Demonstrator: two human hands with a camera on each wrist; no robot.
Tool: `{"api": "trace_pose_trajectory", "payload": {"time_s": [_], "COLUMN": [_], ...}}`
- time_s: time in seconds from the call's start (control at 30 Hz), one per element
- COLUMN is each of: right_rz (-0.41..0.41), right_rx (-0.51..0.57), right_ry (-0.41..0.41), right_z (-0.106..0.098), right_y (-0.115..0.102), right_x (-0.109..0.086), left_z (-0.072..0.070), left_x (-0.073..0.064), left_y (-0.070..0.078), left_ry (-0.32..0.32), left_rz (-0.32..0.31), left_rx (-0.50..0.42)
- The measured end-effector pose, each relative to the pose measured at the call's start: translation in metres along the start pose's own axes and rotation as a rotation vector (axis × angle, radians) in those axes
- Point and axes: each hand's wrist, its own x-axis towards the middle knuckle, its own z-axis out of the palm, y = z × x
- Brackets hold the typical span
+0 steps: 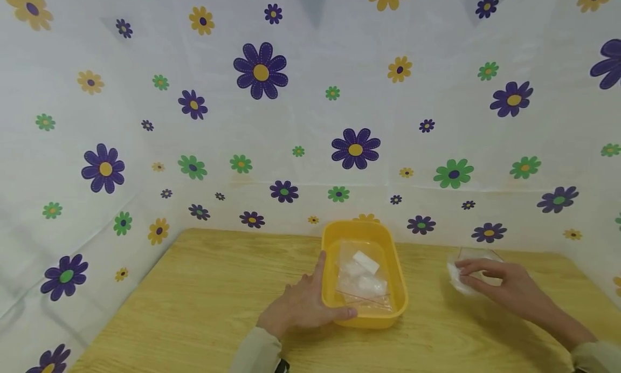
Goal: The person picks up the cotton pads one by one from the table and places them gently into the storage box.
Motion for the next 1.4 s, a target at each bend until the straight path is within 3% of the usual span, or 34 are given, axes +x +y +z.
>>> {"api": "trace_pose_trajectory", "payload": {"time_s": [0.17,0.73,1.0,1.4], "right_rz": [-0.011,-0.176,-0.153,-0.257], "right_rx": [-0.001,0.023,-0.024,-0.007], "right_ry": [0.024,0.094,0.047,0.016], "right_z": [0.005,0.025,0.039,0.061], "right_y": [-0.012,-0.053,-0.074,-0.098], "right_x": [0.008,0.039,0.049,0.06], "left_z": [0.0,0.0,0.001,0.0], "left_x": [0.001,0.002,0.001,0.001], "left_y": [-0.001,-0.002,-0.001,-0.001], "left_ry": [0.003,0.007,0.002,0.006], "left_rz": [0.013,0.007,0.01,0.009], "left_rx": [-0.017,-0.013,-0.009,0.007]}}
